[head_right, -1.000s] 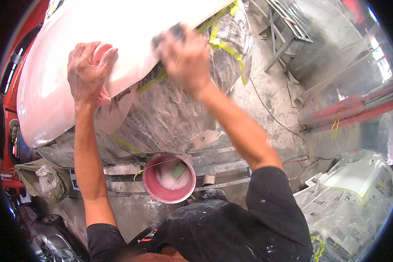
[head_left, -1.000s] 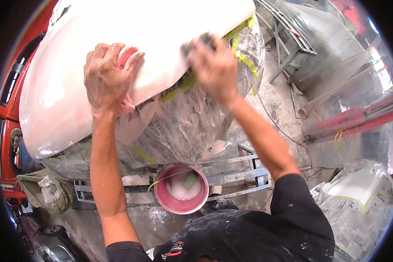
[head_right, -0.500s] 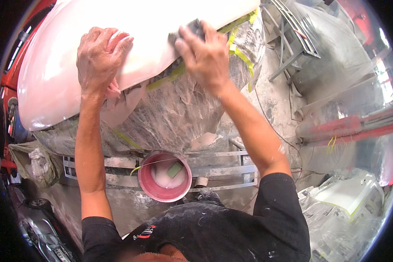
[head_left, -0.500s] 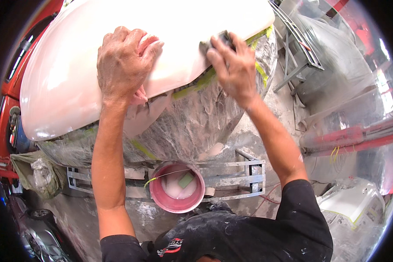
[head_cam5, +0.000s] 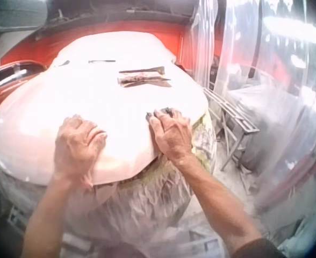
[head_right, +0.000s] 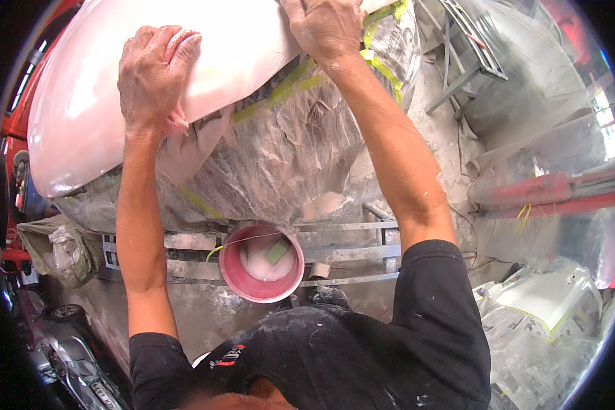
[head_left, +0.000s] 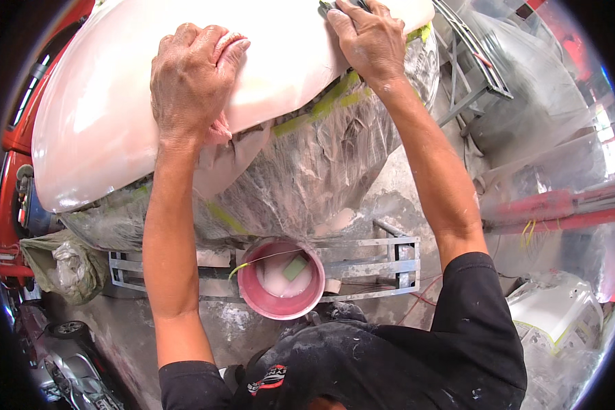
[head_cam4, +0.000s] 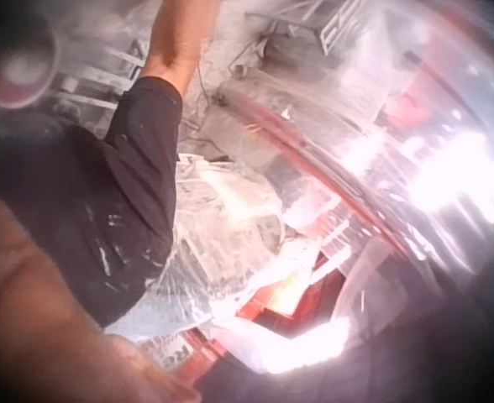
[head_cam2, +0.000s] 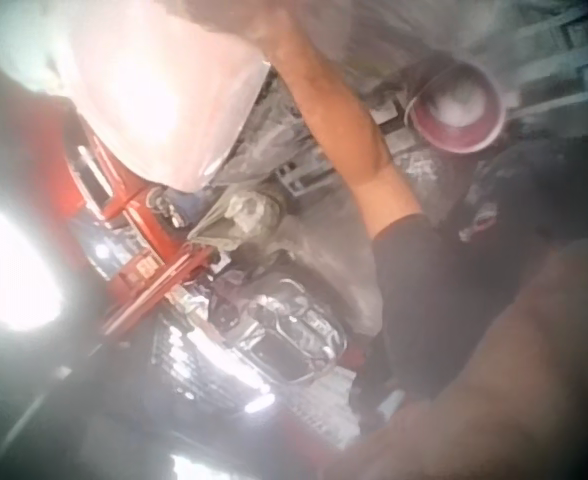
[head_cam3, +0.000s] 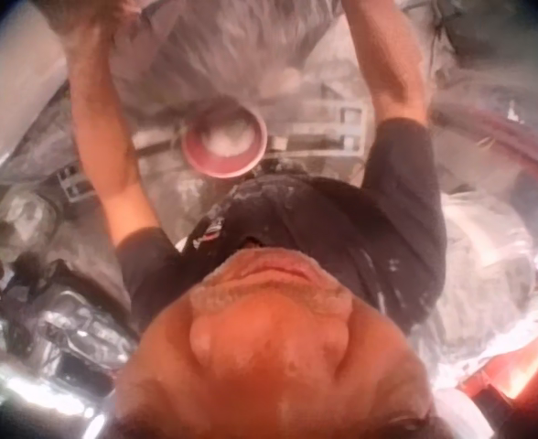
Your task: The person sands a large white car part, likely a bumper, using a sanding block and a pink cloth. They repeatedly dip the sanding block into a pink bucket of water and wipe the surface while working in a workshop environment.
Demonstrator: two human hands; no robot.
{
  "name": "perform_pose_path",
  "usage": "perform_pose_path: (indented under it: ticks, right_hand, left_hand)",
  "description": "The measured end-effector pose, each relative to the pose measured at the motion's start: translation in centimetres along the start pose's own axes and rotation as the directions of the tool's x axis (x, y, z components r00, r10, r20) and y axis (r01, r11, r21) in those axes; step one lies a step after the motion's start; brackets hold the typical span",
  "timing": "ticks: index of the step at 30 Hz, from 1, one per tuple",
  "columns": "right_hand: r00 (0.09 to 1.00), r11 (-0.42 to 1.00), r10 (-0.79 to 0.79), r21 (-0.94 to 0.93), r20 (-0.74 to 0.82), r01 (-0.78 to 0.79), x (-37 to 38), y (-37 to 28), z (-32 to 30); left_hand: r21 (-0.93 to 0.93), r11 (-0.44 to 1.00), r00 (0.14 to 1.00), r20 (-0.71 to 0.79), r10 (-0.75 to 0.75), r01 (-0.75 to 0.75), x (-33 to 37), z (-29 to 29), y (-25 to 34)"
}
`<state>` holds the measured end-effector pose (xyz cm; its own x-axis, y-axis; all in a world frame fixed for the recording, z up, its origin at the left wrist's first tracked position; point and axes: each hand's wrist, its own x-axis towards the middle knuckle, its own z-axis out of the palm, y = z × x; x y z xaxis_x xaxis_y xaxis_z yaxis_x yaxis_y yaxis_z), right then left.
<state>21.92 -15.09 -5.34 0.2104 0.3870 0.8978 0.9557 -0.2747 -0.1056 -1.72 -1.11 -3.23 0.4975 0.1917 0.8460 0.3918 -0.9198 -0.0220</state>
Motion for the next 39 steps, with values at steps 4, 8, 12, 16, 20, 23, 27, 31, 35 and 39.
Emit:
perform_pose_path:
  ticks: [4,8,12,16,20,23,27,31,35,39]
  right_hand:
    - [0.994,0.983,0.109,0.151,-0.019,-0.105,-8.7,-5.9,-1.0]
    - [0.999,0.979,0.015,0.203,-0.039,-0.007,-9.3,-5.7,-2.4]
    - [0.988,0.988,0.146,0.068,-0.05,-0.142,-5.2,-3.6,-1.2]
    - [0.993,0.986,0.075,0.157,-0.094,-0.06,-12.3,-9.9,-3.2]
    - [0.993,0.99,0.068,0.132,-0.097,-0.055,-7.0,-6.0,-1.2]
    - [0.986,0.976,0.158,0.162,-0.056,-0.147,-5.8,-6.9,-1.7]
    - [0.988,0.975,0.032,0.222,-0.151,0.002,-13.2,-10.9,-3.2]
    - [0.998,0.992,0.05,0.118,-0.037,-0.045,-6.6,-8.3,-2.0]
    - [0.997,0.991,0.012,0.137,-0.071,-0.002,-10.9,-10.2,-3.1]
    - [1.0,0.992,-0.021,0.123,-0.012,0.022,-9.6,-8.8,-3.4]
  left_hand:
    - [0.008,1.0,1.0,-0.022,0.01,-0.01,-0.1,0.4,-0.3]
    - [-0.008,1.0,0.999,-0.036,0.019,-0.019,-0.2,0.3,-0.3]
    - [0.008,1.0,1.0,0.015,0.025,-0.025,-0.1,0.0,-0.4]
    - [-0.015,0.999,0.999,-0.033,0.035,-0.035,-0.2,0.8,-0.5]
    - [0.019,0.997,0.997,-0.023,0.078,-0.077,-0.1,0.3,-1.0]
    - [-0.08,0.996,1.0,0.008,-0.03,0.03,0.3,-1.5,1.3]
    - [-0.13,0.99,0.999,-0.006,-0.049,0.048,1.0,-1.8,1.7]
    - [-0.112,0.993,0.999,0.01,-0.049,0.05,0.6,-2.5,1.5]
    - [-0.103,0.995,1.0,-0.017,-0.019,0.017,0.7,-1.8,0.8]
    - [-0.121,0.993,1.0,-0.028,-0.01,0.006,0.9,-1.6,0.9]
